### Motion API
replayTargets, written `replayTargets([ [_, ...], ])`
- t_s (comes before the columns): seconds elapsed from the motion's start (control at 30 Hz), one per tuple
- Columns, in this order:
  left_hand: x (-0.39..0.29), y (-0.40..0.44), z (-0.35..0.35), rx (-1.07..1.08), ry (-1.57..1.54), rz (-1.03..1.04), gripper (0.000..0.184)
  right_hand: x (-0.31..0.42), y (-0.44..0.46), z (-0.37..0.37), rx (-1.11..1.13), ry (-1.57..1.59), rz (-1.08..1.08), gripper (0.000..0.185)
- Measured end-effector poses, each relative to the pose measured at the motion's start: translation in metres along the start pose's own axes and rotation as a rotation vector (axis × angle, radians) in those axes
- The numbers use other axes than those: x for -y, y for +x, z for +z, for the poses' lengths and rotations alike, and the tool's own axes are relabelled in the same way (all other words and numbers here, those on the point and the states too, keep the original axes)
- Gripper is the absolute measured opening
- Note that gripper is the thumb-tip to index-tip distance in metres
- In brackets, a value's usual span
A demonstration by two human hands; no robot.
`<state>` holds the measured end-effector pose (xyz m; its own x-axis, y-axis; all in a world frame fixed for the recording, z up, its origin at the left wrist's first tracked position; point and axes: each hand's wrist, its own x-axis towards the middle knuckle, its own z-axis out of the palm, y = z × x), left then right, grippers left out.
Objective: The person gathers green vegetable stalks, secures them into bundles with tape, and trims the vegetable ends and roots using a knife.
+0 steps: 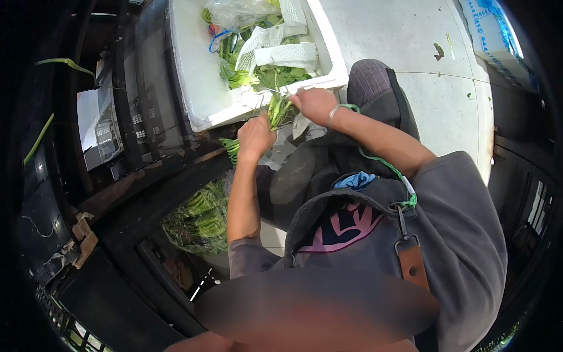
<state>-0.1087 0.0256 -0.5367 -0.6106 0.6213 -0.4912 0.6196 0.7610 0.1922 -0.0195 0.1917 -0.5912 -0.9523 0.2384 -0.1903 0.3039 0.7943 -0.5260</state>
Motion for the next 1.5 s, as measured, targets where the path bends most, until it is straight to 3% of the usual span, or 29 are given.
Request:
replayTargets([
  [0.33, 0.014, 0.004, 0.002, 0.019, -0.096, -0.032, 0.032, 0.004, -0.006, -0.002, -0.007, -0.094, 0.052, 0.042],
  [0.53, 0.012, -0.011, -0.001, -0.015, -0.135, -0.088, 0.035, 0.002, 0.005, -0.010, 0.142, -0.071, 0.073, 0.048],
  [0.67, 0.013, -0.025, -0.008, 0.008, -0.211, -0.030, 0.037, -0.009, 0.014, -0.008, 0.211, 0.077, -0.019, 0.057],
  [0.77, 0.014, -0.024, -0.009, -0.037, -0.274, -0.039, 0.040, -0.006, 0.006, -0.004, 0.049, 0.108, -0.037, 0.058],
  [0.83, 0.011, -0.020, -0.015, -0.043, -0.285, -0.049, 0.040, -0.001, 0.000, -0.016, 0.203, 0.529, 0.179, 0.054],
  [0.87, 0.009, -0.018, -0.016, -0.037, -0.302, -0.061, 0.041, 0.000, -0.001, -0.016, 0.199, 0.533, 0.179, 0.054],
  [0.93, 0.002, -0.014, -0.020, -0.094, -0.379, -0.114, 0.040, 0.005, -0.005, -0.021, -0.308, 0.846, 0.231, 0.048],
  [1.0, -0.002, -0.007, -0.020, -0.153, -0.451, -0.160, 0.040, 0.005, -0.009, -0.026, -0.338, 0.832, 0.177, 0.041],
  [1.07, -0.007, 0.002, -0.016, -0.227, -0.465, -0.170, 0.040, -0.001, -0.010, -0.029, -0.396, 0.591, 0.000, 0.039],
  [1.23, -0.003, 0.007, 0.003, -0.061, -0.321, -0.198, 0.041, -0.004, -0.018, -0.019, -0.226, 0.418, -0.015, 0.037],
  [1.5, 0.001, 0.006, 0.006, 0.015, -0.317, -0.221, 0.042, -0.009, -0.017, 0.002, 0.053, 0.142, 0.051, 0.042],
])
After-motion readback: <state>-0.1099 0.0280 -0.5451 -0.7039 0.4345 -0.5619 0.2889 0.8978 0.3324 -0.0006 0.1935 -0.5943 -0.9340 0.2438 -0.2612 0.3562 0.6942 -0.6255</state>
